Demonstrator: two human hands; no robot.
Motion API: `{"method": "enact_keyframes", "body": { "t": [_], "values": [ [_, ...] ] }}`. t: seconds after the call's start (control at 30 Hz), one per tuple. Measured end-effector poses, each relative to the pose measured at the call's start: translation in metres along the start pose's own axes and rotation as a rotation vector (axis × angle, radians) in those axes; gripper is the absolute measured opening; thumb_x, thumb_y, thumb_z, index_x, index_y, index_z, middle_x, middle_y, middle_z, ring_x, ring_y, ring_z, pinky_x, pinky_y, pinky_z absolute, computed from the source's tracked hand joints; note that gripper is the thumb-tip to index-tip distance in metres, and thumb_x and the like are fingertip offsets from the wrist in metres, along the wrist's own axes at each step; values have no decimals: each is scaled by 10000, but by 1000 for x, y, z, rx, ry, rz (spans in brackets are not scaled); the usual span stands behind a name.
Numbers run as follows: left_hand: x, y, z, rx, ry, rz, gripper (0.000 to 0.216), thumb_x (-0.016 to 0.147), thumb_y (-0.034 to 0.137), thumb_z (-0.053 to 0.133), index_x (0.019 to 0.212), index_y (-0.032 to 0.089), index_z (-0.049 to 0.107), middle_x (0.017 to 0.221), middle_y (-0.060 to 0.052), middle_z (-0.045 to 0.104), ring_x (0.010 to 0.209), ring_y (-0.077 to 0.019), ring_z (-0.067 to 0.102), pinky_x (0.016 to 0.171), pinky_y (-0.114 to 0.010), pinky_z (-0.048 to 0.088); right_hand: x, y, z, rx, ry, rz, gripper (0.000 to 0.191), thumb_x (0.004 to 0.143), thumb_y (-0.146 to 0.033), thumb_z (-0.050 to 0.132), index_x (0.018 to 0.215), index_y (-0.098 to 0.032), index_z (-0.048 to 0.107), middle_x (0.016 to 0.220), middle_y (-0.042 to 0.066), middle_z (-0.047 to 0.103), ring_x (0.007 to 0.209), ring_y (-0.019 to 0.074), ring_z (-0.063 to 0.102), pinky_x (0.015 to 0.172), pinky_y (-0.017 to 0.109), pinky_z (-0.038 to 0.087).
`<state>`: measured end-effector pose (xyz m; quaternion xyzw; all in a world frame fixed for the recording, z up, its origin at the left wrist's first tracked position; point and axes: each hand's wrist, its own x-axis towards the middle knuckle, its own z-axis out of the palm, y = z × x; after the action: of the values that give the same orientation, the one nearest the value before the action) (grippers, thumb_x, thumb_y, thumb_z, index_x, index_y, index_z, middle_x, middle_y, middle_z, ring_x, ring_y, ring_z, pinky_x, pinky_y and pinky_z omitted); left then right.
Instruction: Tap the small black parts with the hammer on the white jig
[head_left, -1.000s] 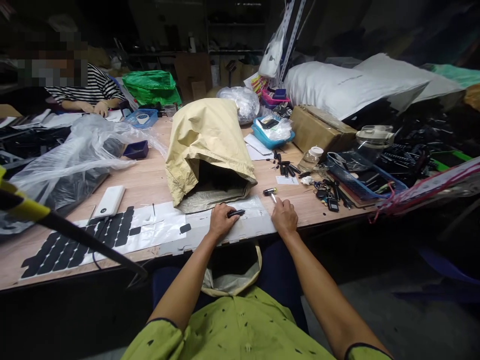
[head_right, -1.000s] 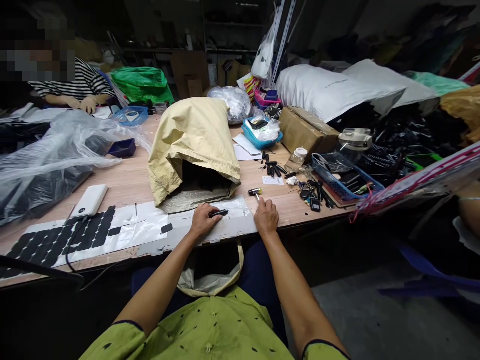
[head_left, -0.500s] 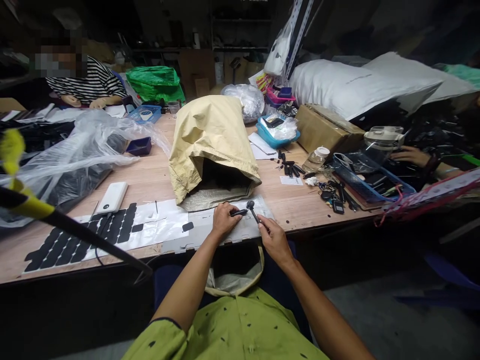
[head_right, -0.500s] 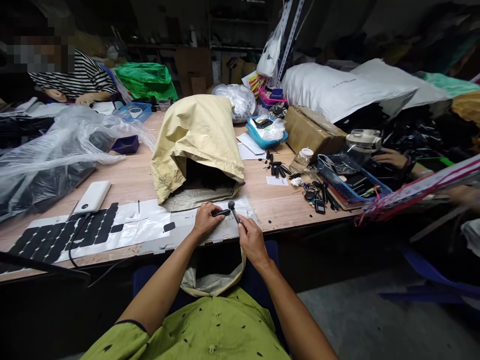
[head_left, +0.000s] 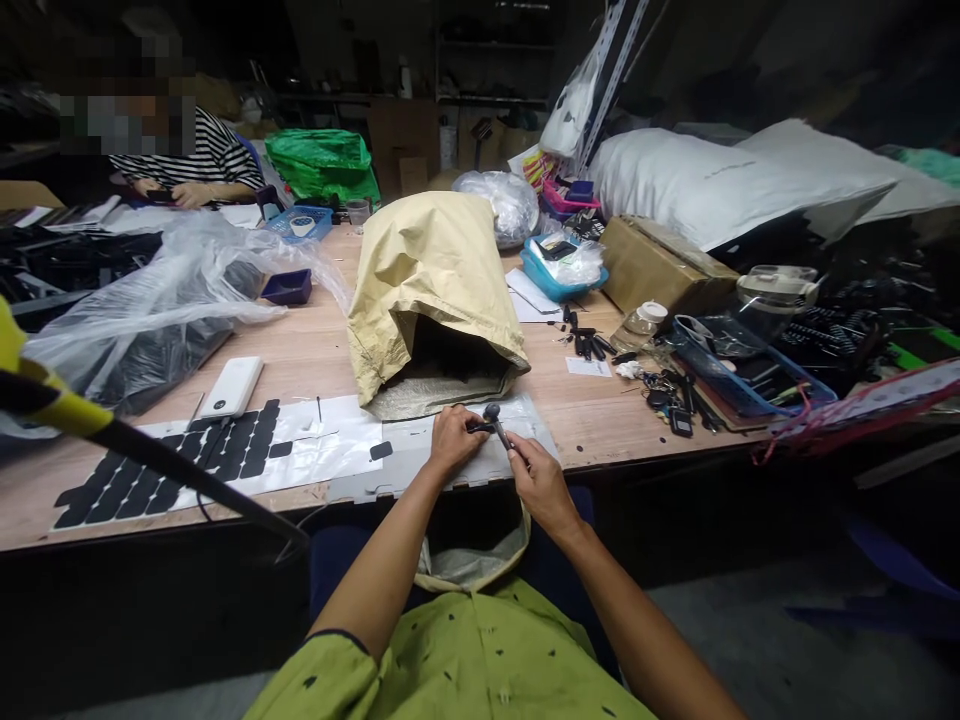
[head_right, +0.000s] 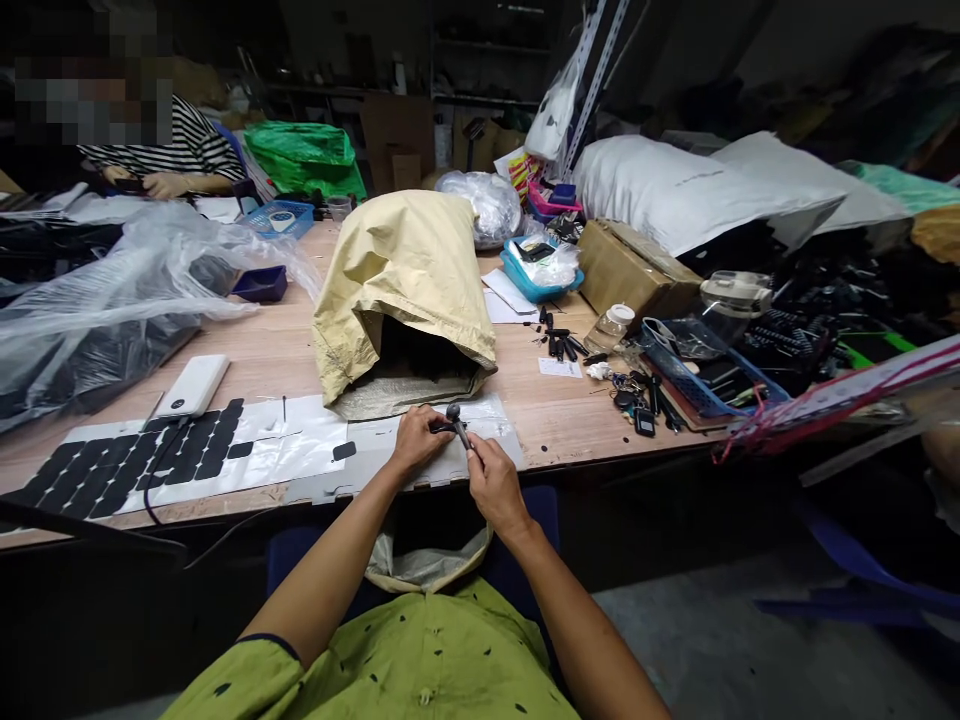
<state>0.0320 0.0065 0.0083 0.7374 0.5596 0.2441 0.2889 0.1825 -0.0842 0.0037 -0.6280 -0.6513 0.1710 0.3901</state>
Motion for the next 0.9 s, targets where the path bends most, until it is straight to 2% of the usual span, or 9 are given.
{"method": "enact_keyframes", "body": {
  "t": [0.1, 0.2, 0.3, 0.43, 0.53, 0.63, 0.73, 0.83, 0.9],
  "values": [
    [0, 0, 1, -3, 5, -7, 102, 733, 204, 739, 821, 253, 758, 887, -20, 703, 954, -233, 584, 906, -376, 457, -2, 6, 4, -7, -49, 9, 376, 923, -236, 422, 1162, -211, 711, 1013, 78, 733, 961, 195, 671, 864, 318, 541],
    [1, -1, 2, -7, 0, 6, 113, 725, 211, 746, 826, 257, 761, 897, -23, 705, 959, -239, 580, 909, -382, 458, 1, 22, -5, -117, 12, 31, 376, 926, -233, 415, 1154, -207, 713, 1042, 87, 716, 978, 203, 651, 859, 316, 525],
    [0, -3, 4, -7, 1, 19, 111, 721, 225, 751, 826, 260, 764, 887, -27, 699, 952, -245, 575, 904, -389, 459, 12, 44, -24, -348, 109, 100, 361, 911, -215, 456, 1161, -226, 715, 1006, 84, 685, 929, 204, 619, 799, 298, 491],
    [0, -5, 7, -12, -1, 36, 108, 706, 252, 768, 812, 266, 768, 855, -25, 687, 932, -244, 567, 893, -391, 459, 32, 70, -40, -669, 128, 232, 345, 886, -165, 508, 1151, -227, 720, 872, 75, 610, 811, 192, 549, 654, 278, 391],
    [3, -5, 4, -11, -24, 45, 116, 690, 264, 785, 806, 268, 775, 845, -21, 675, 936, -242, 560, 904, -394, 452, 42, 78, -38, -792, 147, 251, 349, 899, -153, 490, 1168, -209, 705, 875, 85, 579, 807, 196, 522, 625, 282, 347],
    [1, -6, -4, -5, -105, 74, 127, 657, 268, 815, 779, 274, 781, 872, -22, 665, 966, -246, 556, 917, -397, 445, 46, 78, -31, -857, 169, 215, 354, 913, -158, 459, 1177, -182, 693, 889, 101, 573, 822, 211, 516, 615, 290, 336],
    [-17, -13, -13, -13, -195, 171, 152, 622, 271, 845, 759, 284, 783, 997, -28, 661, 1031, -255, 549, 956, -412, 434, 45, 77, -27, -893, 181, 193, 354, 916, -159, 448, 1173, -171, 691, 887, 110, 573, 824, 223, 516, 608, 300, 335],
    [-53, -25, -14, 4, -246, 285, 201, 607, 259, 863, 788, 293, 782, 1225, -41, 619, 1173, -297, 508, 1031, -467, 400, 44, 78, -26, -911, 201, 180, 351, 916, -160, 445, 1169, -169, 688, 881, 110, 567, 819, 223, 511, 605, 300, 334],
    [-79, -33, -11, 61, -235, 322, 243, 610, 245, 870, 830, 288, 776, 1361, -55, 563, 1259, -338, 458, 1062, -515, 373, 44, 81, -26, -917, 216, 168, 349, 910, -160, 448, 1168, -170, 682, 874, 108, 558, 814, 221, 504, 601, 300, 331]
  ]
}}
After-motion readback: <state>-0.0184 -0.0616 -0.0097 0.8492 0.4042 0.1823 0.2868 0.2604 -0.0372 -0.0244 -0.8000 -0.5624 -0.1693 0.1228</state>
